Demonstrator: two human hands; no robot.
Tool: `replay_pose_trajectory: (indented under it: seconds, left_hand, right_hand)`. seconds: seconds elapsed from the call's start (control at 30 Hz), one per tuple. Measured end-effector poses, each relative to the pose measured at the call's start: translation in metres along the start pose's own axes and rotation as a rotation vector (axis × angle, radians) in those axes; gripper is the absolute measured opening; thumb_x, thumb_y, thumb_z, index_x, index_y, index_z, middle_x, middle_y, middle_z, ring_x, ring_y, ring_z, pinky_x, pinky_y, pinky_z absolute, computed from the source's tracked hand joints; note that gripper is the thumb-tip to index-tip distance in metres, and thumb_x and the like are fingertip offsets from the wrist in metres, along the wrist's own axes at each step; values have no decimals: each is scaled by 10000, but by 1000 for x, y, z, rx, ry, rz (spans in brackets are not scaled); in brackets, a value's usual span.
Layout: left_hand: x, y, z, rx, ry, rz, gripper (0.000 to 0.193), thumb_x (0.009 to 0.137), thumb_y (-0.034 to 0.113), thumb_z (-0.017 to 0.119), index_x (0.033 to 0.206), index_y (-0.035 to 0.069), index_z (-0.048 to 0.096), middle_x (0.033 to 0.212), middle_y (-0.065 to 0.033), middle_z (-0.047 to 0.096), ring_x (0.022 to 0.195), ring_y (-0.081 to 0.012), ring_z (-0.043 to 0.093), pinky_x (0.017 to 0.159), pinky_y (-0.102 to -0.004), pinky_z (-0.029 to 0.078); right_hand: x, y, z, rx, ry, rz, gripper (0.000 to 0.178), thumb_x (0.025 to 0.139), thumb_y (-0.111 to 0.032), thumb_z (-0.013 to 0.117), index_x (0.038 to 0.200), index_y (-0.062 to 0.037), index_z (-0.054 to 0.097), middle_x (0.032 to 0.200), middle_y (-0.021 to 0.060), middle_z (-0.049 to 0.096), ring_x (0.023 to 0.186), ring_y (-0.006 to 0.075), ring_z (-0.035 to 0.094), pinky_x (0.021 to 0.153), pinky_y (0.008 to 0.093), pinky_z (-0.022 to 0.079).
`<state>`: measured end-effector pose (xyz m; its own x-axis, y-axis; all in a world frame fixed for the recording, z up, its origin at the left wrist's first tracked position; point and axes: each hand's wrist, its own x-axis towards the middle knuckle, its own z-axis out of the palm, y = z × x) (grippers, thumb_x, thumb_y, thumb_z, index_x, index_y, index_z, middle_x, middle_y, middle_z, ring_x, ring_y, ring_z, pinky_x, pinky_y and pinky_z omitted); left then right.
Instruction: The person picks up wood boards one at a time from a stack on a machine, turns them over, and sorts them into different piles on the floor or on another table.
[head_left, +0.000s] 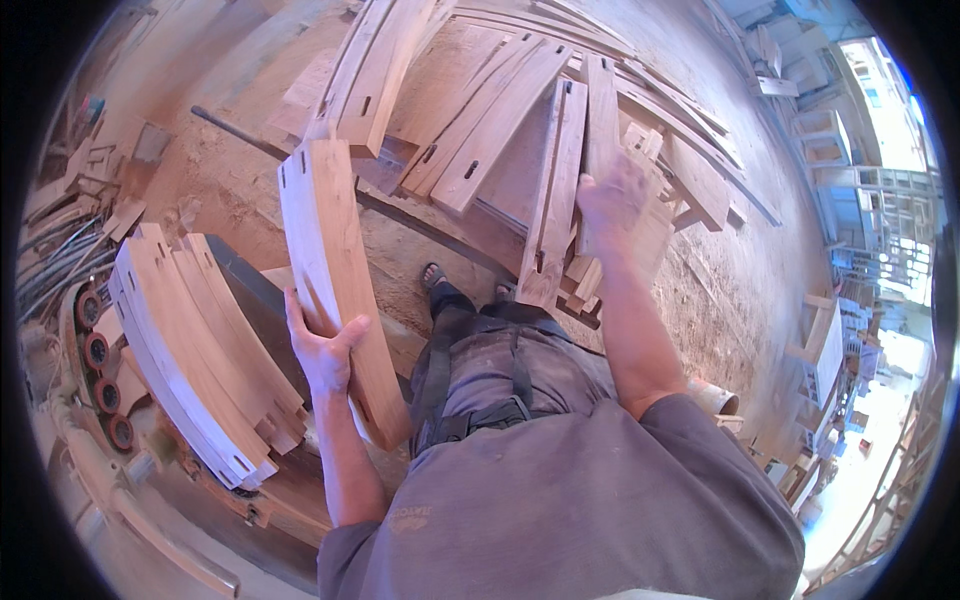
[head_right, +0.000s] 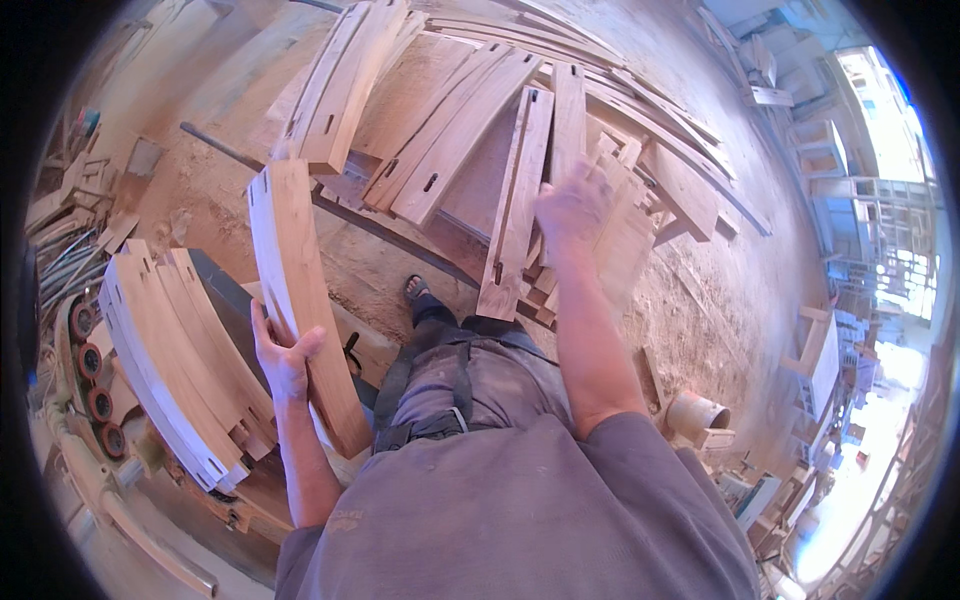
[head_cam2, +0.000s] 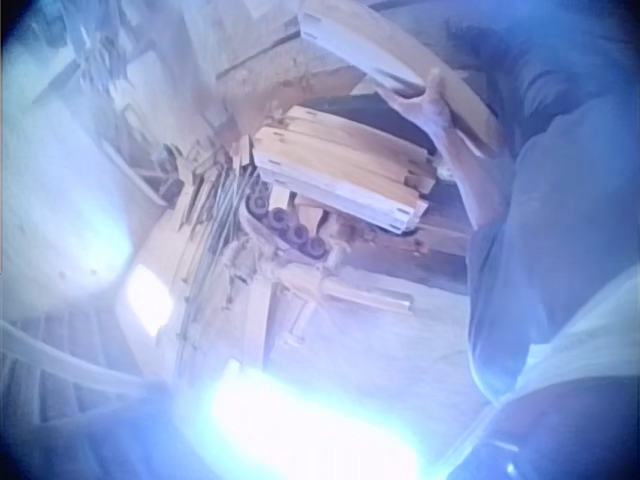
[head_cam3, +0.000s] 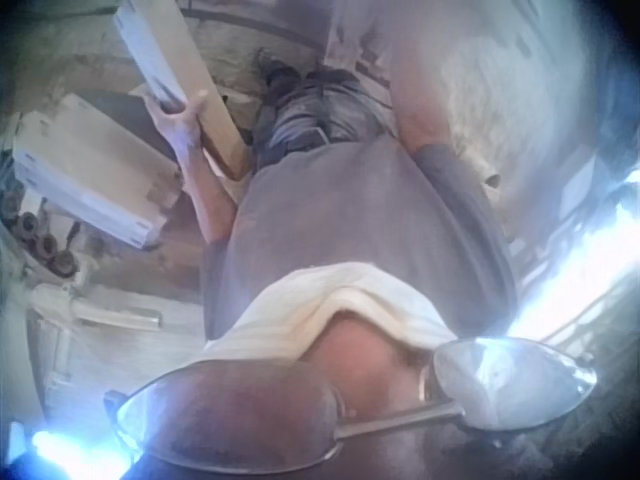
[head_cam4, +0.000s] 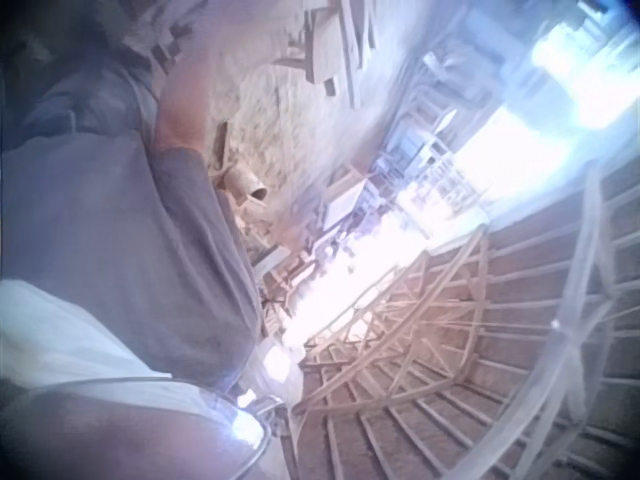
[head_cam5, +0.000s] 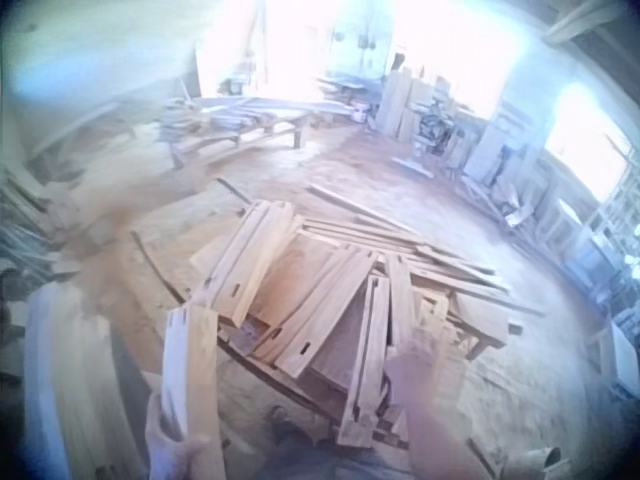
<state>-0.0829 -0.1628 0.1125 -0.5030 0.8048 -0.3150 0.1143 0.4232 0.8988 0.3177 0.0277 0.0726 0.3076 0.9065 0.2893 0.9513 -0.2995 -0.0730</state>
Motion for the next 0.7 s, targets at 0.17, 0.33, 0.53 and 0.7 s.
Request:
replay_pose_trajectory:
  seconds: [0.17, 0.33, 0.53, 0.7]
  left_hand:
    - [-5, -8, 4, 72, 19, 28, 1316, 547, 242, 963, 1608, -102, 266, 1558, -286, 418, 1425, -360, 460, 1201, -410, 372]
    - [-23, -6, 8, 166, 148, 137, 1216, 537, 270, 959, 1558, -50, 380, 1419, -269, 511, 1317, -382, 532, 1147, -437, 424]
    - [-60, 3, 19, 453, 346, 55, 1274, 500, 355, 954, 1581, 2, 380, 1367, -284, 502, 1307, -438, 485, 1155, -500, 396]
    - [-105, 4, 24, 675, 416, -18, 1267, 514, 379, 949, 1577, -13, 381, 1353, -269, 500, 1285, -435, 465, 1143, -502, 368]
  right_hand:
    - [6, 63, 7, 709, -513, 229, 848, 798, -219, 841, 1525, -9, 458, 1300, 238, 689, 1154, 290, 696, 963, 422, 548]
    - [-36, 62, 7, 1137, -716, 311, 833, 855, -119, 801, 1580, -4, 409, 1211, 150, 717, 978, 163, 704, 804, 311, 569]
    - [-70, 82, 12, 1262, -843, 394, 907, 899, -118, 794, 1639, 11, 286, 1204, 131, 677, 985, 199, 678, 784, 329, 564]
    - [-70, 95, 27, 1309, -903, 349, 887, 938, -135, 767, 1647, 0, 251, 1406, 194, 570, 1149, 289, 661, 919, 432, 590]
